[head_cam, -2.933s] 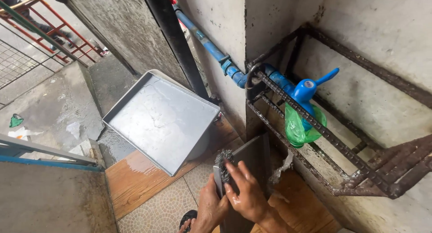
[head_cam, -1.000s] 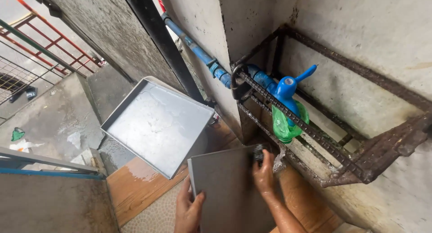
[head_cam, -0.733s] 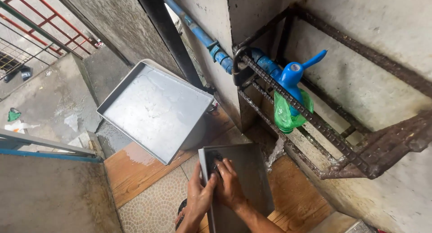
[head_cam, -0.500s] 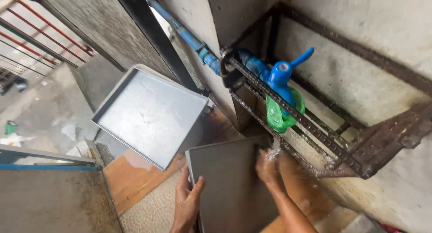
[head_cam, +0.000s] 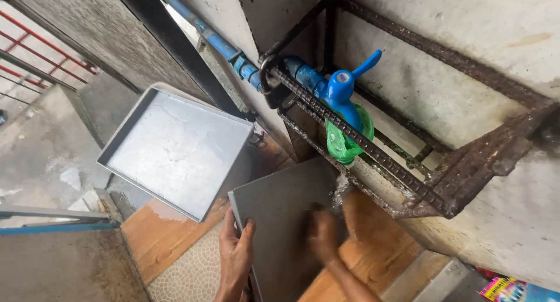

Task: Washing and rinsing metal baking trays using a steel wool scrubber and running water from a tap.

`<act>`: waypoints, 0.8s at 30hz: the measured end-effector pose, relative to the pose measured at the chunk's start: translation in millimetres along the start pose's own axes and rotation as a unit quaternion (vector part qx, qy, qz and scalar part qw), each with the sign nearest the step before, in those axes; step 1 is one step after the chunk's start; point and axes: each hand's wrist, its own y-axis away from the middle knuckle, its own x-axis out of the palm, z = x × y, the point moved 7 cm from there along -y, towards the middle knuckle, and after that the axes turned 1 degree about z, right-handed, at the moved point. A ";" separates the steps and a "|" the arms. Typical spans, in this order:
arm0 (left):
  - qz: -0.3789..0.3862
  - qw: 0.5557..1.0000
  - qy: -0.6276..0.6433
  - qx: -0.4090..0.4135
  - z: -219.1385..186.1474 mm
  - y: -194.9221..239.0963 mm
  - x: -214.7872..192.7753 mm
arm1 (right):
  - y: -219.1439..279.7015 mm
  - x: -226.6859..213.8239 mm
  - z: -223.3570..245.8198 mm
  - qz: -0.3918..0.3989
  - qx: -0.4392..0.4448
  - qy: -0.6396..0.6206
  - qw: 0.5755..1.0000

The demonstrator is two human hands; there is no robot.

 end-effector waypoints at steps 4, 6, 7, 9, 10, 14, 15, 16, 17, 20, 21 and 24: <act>-0.018 0.998 -0.031 0.045 14.5 -9.7 -7.3 | 30.8 -32.5 242.0 0.116 -0.201 -0.114 0.966; -0.028 0.999 -0.019 0.010 -3.9 13.6 -12.3 | -4.2 3.8 109.3 0.054 -0.182 -0.039 0.981; -0.025 1.000 -0.006 -0.017 -15.6 18.2 -8.8 | -11.7 0.1 36.6 -0.022 -0.163 0.042 0.986; -0.013 1.000 0.001 -0.016 -11.3 15.6 -5.8 | -46.4 -30.2 -40.5 -0.056 -0.066 0.078 0.993; -0.005 1.000 0.013 -0.023 -5.2 16.6 -5.0 | -53.1 -49.6 -87.9 -0.079 0.032 0.116 0.989; 0.014 1.000 -0.010 0.001 2.9 4.8 9.7 | -30.3 -11.7 9.7 -0.079 0.166 -0.145 0.972; 0.000 1.000 -0.010 0.023 1.3 2.9 8.0 | -15.2 -20.7 103.4 -0.005 0.005 -0.123 0.992; -0.015 0.999 -0.010 0.045 0.5 0.9 6.5 | 25.7 -37.8 191.9 0.070 -0.156 -0.096 0.981; -0.019 0.999 -0.011 0.043 -1.2 5.1 1.7 | 26.1 -21.3 147.6 0.074 -0.155 -0.099 0.980; -0.019 0.999 -0.029 0.016 -2.7 4.5 -2.1 | -8.7 -12.1 28.2 -0.042 -0.193 -0.006 0.980; -0.013 1.000 0.017 0.014 5.2 6.3 -2.7 | -28.3 -24.8 -27.0 -0.048 -0.054 0.060 0.996; -0.010 0.999 0.049 -0.018 8.2 12.6 7.8 | -30.1 -41.5 -19.3 -0.063 0.026 0.082 0.994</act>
